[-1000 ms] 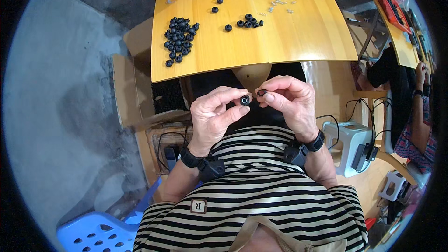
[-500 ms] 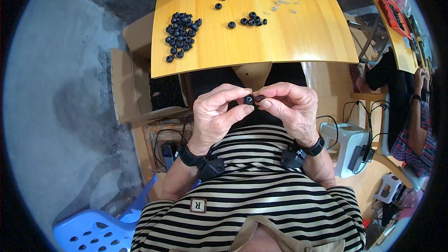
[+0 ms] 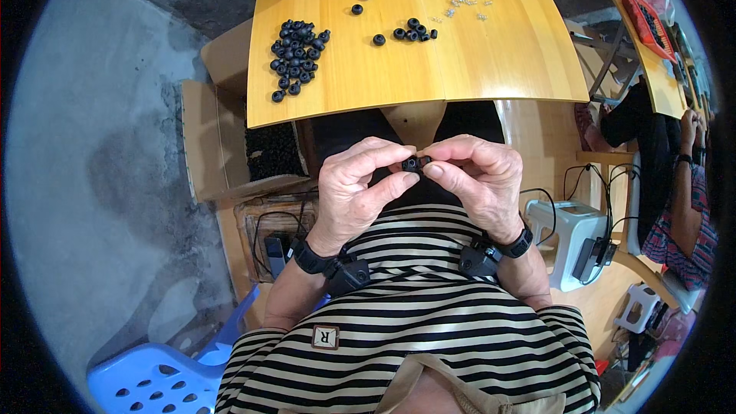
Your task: The person assembles components by hand by picking up a black plastic piece and a small metal insert, fitting the insert into the piece, and placing the assembled unit onto the table.
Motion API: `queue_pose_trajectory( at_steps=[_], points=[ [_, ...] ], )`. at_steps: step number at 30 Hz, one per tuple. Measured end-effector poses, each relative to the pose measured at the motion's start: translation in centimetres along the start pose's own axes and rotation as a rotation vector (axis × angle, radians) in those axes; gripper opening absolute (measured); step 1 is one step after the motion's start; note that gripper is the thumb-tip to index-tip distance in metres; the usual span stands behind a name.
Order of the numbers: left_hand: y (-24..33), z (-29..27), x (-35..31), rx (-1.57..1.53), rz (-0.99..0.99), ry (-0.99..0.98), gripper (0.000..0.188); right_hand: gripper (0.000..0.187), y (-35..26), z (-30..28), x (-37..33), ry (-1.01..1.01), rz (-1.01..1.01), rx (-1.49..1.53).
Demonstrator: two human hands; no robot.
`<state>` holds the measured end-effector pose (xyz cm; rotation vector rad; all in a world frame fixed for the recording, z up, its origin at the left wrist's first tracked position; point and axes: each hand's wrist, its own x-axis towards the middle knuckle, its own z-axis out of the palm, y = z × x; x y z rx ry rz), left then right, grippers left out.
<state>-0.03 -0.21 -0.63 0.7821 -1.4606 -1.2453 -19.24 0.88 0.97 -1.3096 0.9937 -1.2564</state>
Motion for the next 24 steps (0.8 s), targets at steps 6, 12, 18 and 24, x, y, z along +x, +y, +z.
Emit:
queue_pose_trajectory(
  at_steps=[6, 12, 18, 24],
  points=[
    [0.6, 0.0, 0.1, 0.151, -0.008, -0.015, 0.032, 0.013, 0.1, -0.1, 0.2, -0.004, -0.041, -0.141],
    [0.7, 0.0, 0.2, 0.262, 0.02, -0.029, 0.032, 0.013, 0.2, -0.3, 0.3, -0.044, -0.122, -0.244],
    [0.7, -0.2, 0.1, 0.214, -0.011, -0.02, 0.034, 0.014, 0.2, -0.5, 0.6, -0.065, -0.174, -0.222],
    [1.3, 0.0, 0.2, 0.271, -0.031, -0.041, 0.038, 0.013, 0.4, -0.6, 0.5, -0.07, -0.156, -0.204]
  ],
)
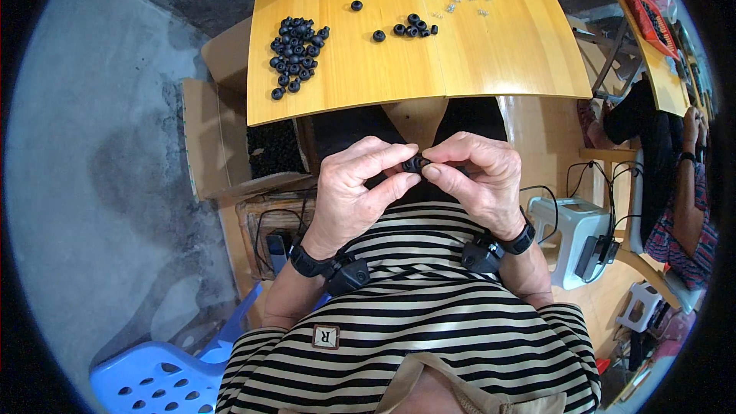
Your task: The person assembles components by hand by picking up a black plastic piece and a small metal insert, fitting the insert into the piece, and placing the assembled unit onto the table.
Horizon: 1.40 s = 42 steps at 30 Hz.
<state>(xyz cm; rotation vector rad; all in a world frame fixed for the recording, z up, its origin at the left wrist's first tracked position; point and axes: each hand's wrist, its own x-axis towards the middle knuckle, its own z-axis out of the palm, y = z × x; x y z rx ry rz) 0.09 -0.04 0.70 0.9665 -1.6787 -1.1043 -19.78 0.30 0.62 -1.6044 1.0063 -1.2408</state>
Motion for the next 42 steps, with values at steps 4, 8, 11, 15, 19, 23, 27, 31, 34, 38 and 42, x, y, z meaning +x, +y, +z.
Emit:
queue_pose_trajectory(
  at_steps=[4, 8, 11, 15, 19, 23, 27, 31, 34, 38, 42],
  points=[
    [-0.1, 0.2, 0.0, -0.028, 0.007, 0.02, 0.036, 0.013, -0.2, -0.2, 0.1, -0.006, 0.014, 0.007],
    [0.3, 0.1, 0.1, -0.009, -0.014, 0.018, 0.034, 0.012, -0.3, -0.2, 0.1, 0.004, 0.016, 0.02],
    [0.4, 0.1, 0.2, 0.06, 0.032, 0.024, 0.033, 0.011, -0.5, -0.2, 0.1, -0.004, 0.015, 0.008],
    [0.5, 0.1, 0.4, 0.138, 0.069, 0.012, 0.034, 0.011, -0.8, -0.3, 0.2, -0.038, 0.048, -0.029],
    [0.5, 0.0, 0.5, 0.189, 0.129, 0.007, 0.034, 0.011, -1.1, -0.3, 0.3, -0.042, 0.051, -0.073],
    [0.9, 0.0, 0.7, 0.234, 0.14, -0.012, 0.033, 0.01, -1.1, -0.3, 0.3, -0.033, 0.029, -0.088],
    [0.9, -0.1, 0.7, 0.271, 0.196, -0.025, 0.033, 0.01, -1.2, -0.3, 0.2, -0.037, 0.035, -0.084],
    [0.8, 0.1, 0.5, 0.165, 0.117, -0.016, 0.031, 0.011, -0.6, -0.2, -0.1, -0.019, 0.093, 0.118],
    [0.6, 0.2, 0.5, 0.146, 0.128, -0.004, 0.03, 0.011, -0.9, -0.4, 0.0, -0.038, 0.063, 0.027],
    [0.9, 0.2, 0.5, 0.183, 0.147, 0.006, 0.03, 0.011, -1.1, -0.4, 0.4, -0.017, -0.065, -0.072],
    [1.0, 0.1, 0.6, 0.211, 0.146, 0.003, 0.03, 0.012, -1.0, -0.3, 0.4, -0.016, -0.084, -0.107]
  ],
)
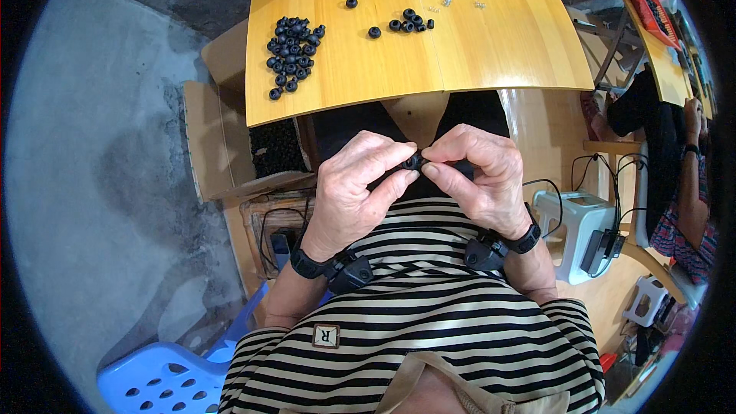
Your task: The person assembles components by hand by picking up a black plastic piece and a small metal insert, fitting the insert into the piece, and placing the assembled unit onto the table.
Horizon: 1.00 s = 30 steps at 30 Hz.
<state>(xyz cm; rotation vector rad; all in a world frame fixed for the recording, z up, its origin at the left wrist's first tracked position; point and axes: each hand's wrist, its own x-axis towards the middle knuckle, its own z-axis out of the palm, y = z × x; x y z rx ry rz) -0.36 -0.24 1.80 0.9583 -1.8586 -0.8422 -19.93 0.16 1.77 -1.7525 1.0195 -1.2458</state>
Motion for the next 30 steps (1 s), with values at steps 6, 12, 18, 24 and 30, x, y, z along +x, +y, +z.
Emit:
queue_pose_trajectory(
  at_steps=[6, 12, 18, 24, 30],
  points=[
    [-0.3, 0.1, 0.0, 0.021, 0.042, -0.008, 0.03, 0.011, 0.4, 0.1, -0.1, -0.004, 0.011, 0.018],
    [-0.7, 0.3, -0.3, 0.023, 0.03, -0.024, 0.03, 0.009, 1.0, 0.4, -0.3, -0.007, 0.046, 0.08],
    [-1.1, 0.3, -0.4, -0.027, 0.022, -0.009, 0.029, 0.01, 1.4, 0.6, -0.3, 0.003, -0.054, 0.046],
    [-1.3, 0.3, -0.5, -0.008, 0.027, -0.015, 0.029, 0.011, 1.5, 1.1, -0.3, 0.014, -0.049, 0.066],
    [-1.2, 0.4, -0.6, -0.051, 0.007, -0.003, 0.029, 0.011, 2.1, 0.9, -0.9, -0.033, 0.204, 0.365]
  ],
)
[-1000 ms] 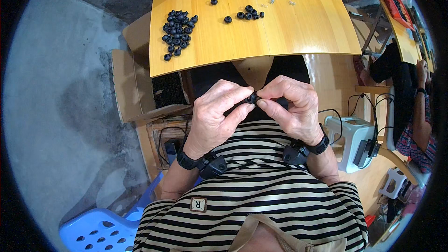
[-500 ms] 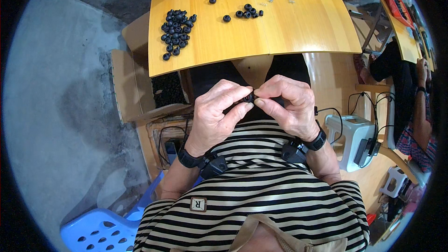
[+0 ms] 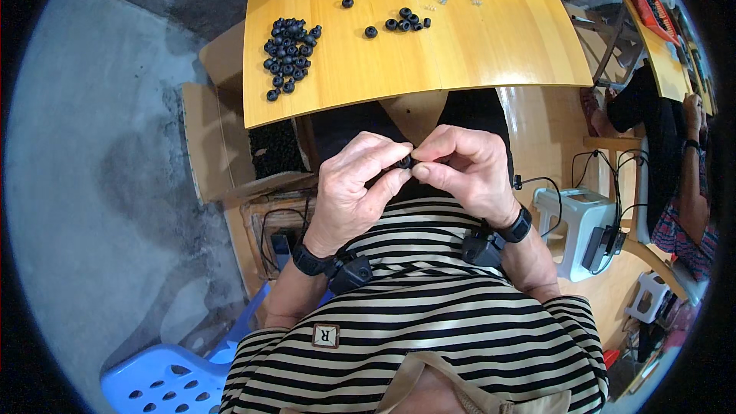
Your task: The person assembles components by hand by picking up a black plastic piece and a small metal insert, fitting the insert into the piece, and placing the assembled unit onto the table.
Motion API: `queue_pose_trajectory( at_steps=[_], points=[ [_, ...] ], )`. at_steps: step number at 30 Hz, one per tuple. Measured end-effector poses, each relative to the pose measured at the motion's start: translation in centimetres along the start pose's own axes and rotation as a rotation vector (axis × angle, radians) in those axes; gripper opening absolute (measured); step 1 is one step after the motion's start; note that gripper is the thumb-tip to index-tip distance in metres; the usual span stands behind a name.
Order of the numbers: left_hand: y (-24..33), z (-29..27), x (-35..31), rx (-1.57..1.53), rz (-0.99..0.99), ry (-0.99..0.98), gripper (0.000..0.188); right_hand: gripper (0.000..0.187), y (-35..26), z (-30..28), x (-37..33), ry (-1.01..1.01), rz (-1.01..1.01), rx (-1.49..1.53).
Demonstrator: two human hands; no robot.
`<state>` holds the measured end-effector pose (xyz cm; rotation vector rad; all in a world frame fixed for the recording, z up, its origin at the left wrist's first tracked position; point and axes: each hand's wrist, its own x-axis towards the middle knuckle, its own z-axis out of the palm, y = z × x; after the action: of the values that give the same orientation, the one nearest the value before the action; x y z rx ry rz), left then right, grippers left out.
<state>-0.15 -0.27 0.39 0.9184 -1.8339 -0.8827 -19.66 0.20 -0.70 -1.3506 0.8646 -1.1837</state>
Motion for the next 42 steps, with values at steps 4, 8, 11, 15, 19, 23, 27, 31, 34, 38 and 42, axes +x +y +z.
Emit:
queue_pose_trajectory(
  at_steps=[4, 8, 11, 15, 19, 23, 27, 31, 34, 38, 42],
  points=[
    [0.1, 0.3, -0.1, -0.04, -0.002, -0.042, 0.029, 0.015, 0.5, -1.0, 0.3, -0.071, 0.281, 0.433],
    [0.2, 0.8, 0.2, -0.113, 0.038, -0.038, 0.03, 0.027, 1.1, -1.4, 0.7, -0.137, 0.438, 0.652],
    [-0.2, 0.8, 0.7, -0.082, 0.118, -0.021, 0.031, 0.032, 0.8, -1.5, 1.0, -0.186, 0.503, 0.676],
    [0.0, 0.8, 0.9, -0.01, 0.171, -0.006, 0.031, 0.016, 0.5, -1.2, 0.8, -0.252, 0.443, 0.752],
    [0.1, 0.8, 0.6, -0.072, 0.177, 0.004, 0.032, 0.01, 0.3, -0.4, 0.5, -0.251, 0.405, 0.733],
    [-0.1, 1.3, -0.1, -0.158, 0.069, 0.05, 0.035, 0.016, 1.0, 0.8, 0.4, -0.168, 0.416, 0.864],
    [0.5, 1.1, 0.6, 0.097, 0.158, 0.054, 0.033, 0.014, 1.4, 0.8, 0.4, -0.105, 0.394, 0.758],
    [0.2, 0.4, 0.8, 0.122, 0.227, 0.012, 0.033, 0.014, 1.3, 0.7, 0.2, -0.147, 0.411, 0.759],
    [0.1, 0.4, 0.6, 0.088, 0.241, 0.011, 0.033, 0.014, 0.8, 1.0, 0.1, -0.165, 0.431, 0.783],
    [0.1, 1.1, 0.5, 0.033, 0.245, 0.083, 0.033, 0.015, 1.9, 1.1, 0.2, -0.207, 0.488, 0.97],
    [0.3, 1.4, 0.4, 0.081, 0.258, 0.113, 0.032, 0.013, 1.8, 1.4, 0.4, -0.174, 0.46, 0.932]
  ],
)
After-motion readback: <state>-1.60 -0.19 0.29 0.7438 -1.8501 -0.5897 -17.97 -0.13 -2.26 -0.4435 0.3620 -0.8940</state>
